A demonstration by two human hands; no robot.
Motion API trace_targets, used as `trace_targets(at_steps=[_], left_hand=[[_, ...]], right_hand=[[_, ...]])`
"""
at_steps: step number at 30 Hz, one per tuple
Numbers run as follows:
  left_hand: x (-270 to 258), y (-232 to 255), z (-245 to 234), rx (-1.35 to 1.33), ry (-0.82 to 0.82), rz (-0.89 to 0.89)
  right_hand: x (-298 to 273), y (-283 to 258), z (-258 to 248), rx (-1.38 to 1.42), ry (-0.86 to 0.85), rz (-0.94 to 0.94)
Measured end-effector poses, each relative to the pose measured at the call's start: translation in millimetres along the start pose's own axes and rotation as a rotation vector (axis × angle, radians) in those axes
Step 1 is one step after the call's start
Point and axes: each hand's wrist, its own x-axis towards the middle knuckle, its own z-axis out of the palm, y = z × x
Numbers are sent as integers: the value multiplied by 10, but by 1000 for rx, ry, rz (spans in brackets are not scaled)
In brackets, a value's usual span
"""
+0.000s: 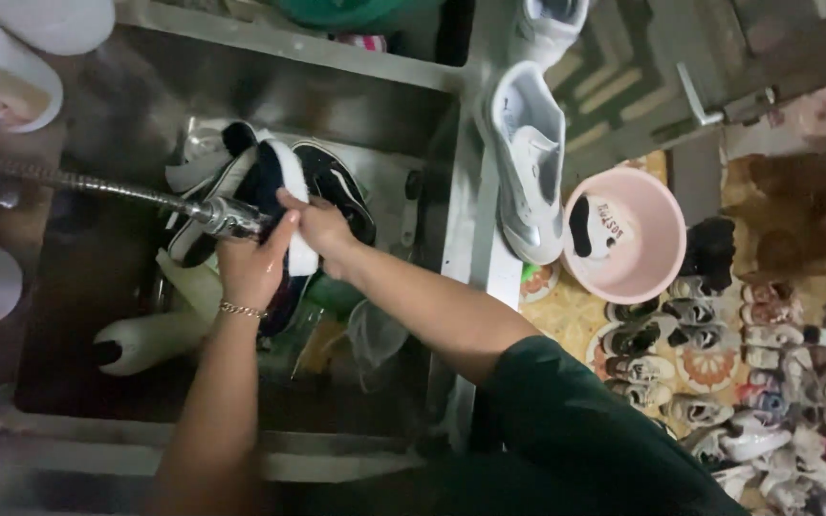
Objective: The person scrubs a white sneaker with a brush and cleaning solution over a sink, then rinses it under running water. They continue to scrub the shoe with a blue sponge, focusing on the sole and sides, and rinse it again before placing it in a green basin.
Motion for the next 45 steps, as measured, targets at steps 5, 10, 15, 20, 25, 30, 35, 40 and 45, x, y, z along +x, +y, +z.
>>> trace_targets(at_steps=[5, 10, 15, 20, 25, 30, 35, 40, 45], left_hand=[[144, -403, 208, -46, 215, -153], [200, -54, 154, -18, 118, -312], [-26, 136, -2, 19, -29, -90], [94, -119, 250, 35, 203, -301], [-142, 340, 181, 36, 191, -379], [-331, 42, 365, -181, 207, -313], [-338, -376, 546, -555, 224, -296], [-530, -48, 503, -701, 217, -306], [-770, 167, 531, -708, 220, -320]], right_hand=[[-309, -160, 164, -223, 45, 176], [267, 375, 88, 17, 80, 182], [110, 142, 7, 209, 0, 149], [192, 252, -68, 242, -85, 268], [-126, 147, -150, 214, -131, 39], [-982, -383, -160, -71, 84, -271], [-1160, -288, -169, -288, 177, -916], [-1276, -143, -326, -391, 204, -1384], [-1347, 40, -586, -534, 285, -1591]])
